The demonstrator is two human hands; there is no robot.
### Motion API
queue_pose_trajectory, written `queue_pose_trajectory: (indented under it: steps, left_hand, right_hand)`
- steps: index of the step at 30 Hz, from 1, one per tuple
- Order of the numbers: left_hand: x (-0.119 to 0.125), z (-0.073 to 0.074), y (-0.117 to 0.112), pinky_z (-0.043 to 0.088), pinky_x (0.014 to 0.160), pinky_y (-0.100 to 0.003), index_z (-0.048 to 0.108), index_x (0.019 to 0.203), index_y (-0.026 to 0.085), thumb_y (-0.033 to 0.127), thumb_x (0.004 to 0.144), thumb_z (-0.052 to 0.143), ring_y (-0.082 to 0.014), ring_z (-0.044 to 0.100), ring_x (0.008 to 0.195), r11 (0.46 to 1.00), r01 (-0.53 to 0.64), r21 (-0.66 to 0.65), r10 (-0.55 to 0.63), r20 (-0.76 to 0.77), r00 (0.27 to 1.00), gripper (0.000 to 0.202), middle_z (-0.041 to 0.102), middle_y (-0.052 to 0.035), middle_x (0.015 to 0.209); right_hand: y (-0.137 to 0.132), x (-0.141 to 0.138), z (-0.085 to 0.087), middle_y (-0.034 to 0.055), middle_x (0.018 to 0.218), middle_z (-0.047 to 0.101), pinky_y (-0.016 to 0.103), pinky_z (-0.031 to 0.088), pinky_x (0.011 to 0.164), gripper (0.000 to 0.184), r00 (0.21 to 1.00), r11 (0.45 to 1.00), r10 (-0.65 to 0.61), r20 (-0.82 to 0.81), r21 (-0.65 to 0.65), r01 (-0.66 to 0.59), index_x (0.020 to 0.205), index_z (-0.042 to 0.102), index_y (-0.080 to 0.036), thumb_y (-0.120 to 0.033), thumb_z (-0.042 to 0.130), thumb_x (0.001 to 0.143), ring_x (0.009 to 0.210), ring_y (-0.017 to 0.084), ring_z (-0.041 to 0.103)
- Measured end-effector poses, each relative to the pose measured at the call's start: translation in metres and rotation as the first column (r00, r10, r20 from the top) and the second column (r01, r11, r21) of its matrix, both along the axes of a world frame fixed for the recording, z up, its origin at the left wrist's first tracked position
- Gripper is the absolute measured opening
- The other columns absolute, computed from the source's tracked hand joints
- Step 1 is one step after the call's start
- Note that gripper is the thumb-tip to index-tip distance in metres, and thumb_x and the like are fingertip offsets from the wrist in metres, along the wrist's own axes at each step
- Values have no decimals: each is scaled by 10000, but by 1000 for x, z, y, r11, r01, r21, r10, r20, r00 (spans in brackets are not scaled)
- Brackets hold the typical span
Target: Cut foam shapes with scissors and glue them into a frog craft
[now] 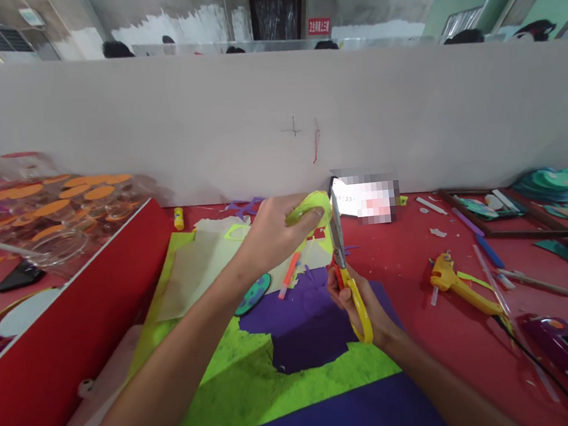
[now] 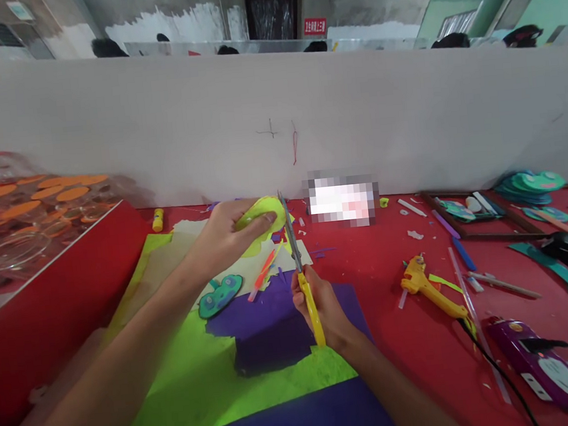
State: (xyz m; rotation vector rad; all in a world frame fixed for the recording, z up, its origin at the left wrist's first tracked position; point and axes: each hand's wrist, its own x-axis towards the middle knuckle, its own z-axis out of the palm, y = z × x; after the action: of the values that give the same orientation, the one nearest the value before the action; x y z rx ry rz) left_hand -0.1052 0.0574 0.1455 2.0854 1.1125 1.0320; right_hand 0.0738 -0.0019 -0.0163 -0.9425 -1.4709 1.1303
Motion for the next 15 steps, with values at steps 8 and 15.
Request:
queue_pose_trajectory:
  steps: [8, 15]
  left_hand:
    - [-1, -3, 3, 270, 508, -239, 460, 677, 187, 308, 913, 527, -89, 351, 569, 1000, 6, 2, -6, -1, 1000, 274, 375, 32, 631]
    - [-2, -3, 4, 266, 499, -232, 454, 686, 186, 315, 920, 535, -86, 335, 568, 1000, -12, -10, 12, -14, 1000, 279, 352, 32, 635]
  right_hand:
    - [-1, 5, 9, -42, 675, 427, 246, 306, 480, 554, 990, 1000, -16, 137, 25, 13, 862, 486, -222, -775, 505, 887, 555, 111, 357]
    - [-1, 5, 9, -45, 601, 438, 261, 298, 476, 648, 985, 998, -34, 170, 58, 24, 778, 470, -223, -865, 434, 850, 513, 109, 369]
